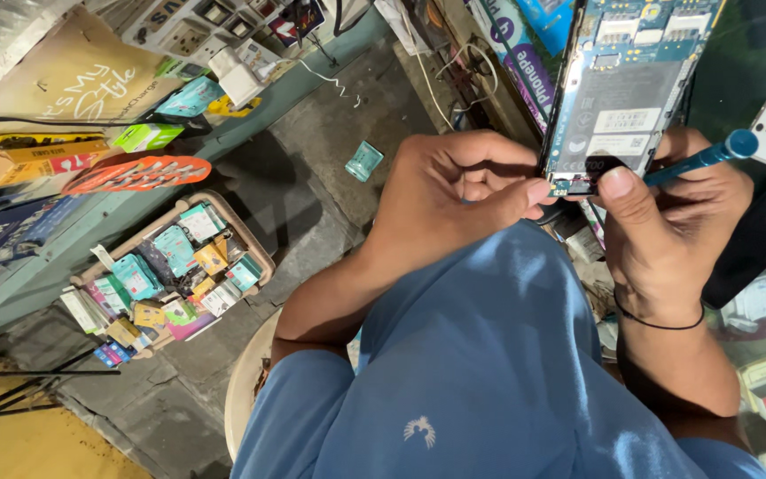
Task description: The person uses a blue screwdriver to remove screws from the back of a disassembled smartphone, then connects a white charging cable to the motherboard to test power. The person repeatedly presses the power button and adjusts internal components while the device remains open.
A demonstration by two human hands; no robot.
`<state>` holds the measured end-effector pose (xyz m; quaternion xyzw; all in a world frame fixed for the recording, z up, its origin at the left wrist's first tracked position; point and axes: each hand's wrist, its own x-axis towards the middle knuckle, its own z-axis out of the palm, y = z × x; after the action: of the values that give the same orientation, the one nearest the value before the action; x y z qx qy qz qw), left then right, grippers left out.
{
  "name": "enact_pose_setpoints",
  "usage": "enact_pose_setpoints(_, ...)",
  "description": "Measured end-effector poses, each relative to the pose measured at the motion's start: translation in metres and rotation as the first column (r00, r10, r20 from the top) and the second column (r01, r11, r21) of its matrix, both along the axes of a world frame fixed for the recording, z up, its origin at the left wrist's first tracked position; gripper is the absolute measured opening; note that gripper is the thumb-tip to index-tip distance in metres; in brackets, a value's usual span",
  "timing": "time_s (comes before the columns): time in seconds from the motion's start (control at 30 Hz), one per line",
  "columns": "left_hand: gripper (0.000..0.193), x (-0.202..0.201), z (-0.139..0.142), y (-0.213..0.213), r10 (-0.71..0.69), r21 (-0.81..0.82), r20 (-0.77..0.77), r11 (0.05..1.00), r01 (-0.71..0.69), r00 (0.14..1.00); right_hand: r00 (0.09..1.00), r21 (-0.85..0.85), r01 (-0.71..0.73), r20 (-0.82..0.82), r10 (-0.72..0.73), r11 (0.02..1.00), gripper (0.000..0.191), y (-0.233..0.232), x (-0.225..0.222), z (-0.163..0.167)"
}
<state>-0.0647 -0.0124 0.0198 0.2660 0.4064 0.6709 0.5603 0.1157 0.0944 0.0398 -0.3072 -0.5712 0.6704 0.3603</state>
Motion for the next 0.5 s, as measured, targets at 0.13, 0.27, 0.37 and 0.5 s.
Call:
enact_pose_setpoints(0.13,0.011,0.0018,-0.0002,0.0019,0.023,-0.011,0.012,1.000,-0.023,1.000,1.000,-0.010,-0.010,-0.021,0.010,1.000,0.030,-0.0005,-0.0002,-0.0007)
enact_pose_setpoints(0.27,0.014,-0.0007,-0.0006,0.0007,0.009,-0.005,-0.004,1.000,-0.009,1.000,0.999,-0.011,-0.014,-0.035,0.013,1.000,0.030,-0.0022,-0.0001,-0.0004)
enact_pose_setpoints(0.37,0.014,-0.0020,-0.0021,0.0018,-0.013,0.002,0.055,1.000,0.013,0.998,1.000,-0.004,-0.006,-0.029,0.005,1.000,0.030,-0.0035,-0.0001,0.0007)
enact_pose_setpoints(0.5,0.014,-0.0029,-0.0045,0.0011,-0.021,0.025,0.081,1.000,0.019,0.997,1.000,0.026,-0.007,-0.013,0.007,1.000,0.032,-0.0049,-0.0007,0.0020)
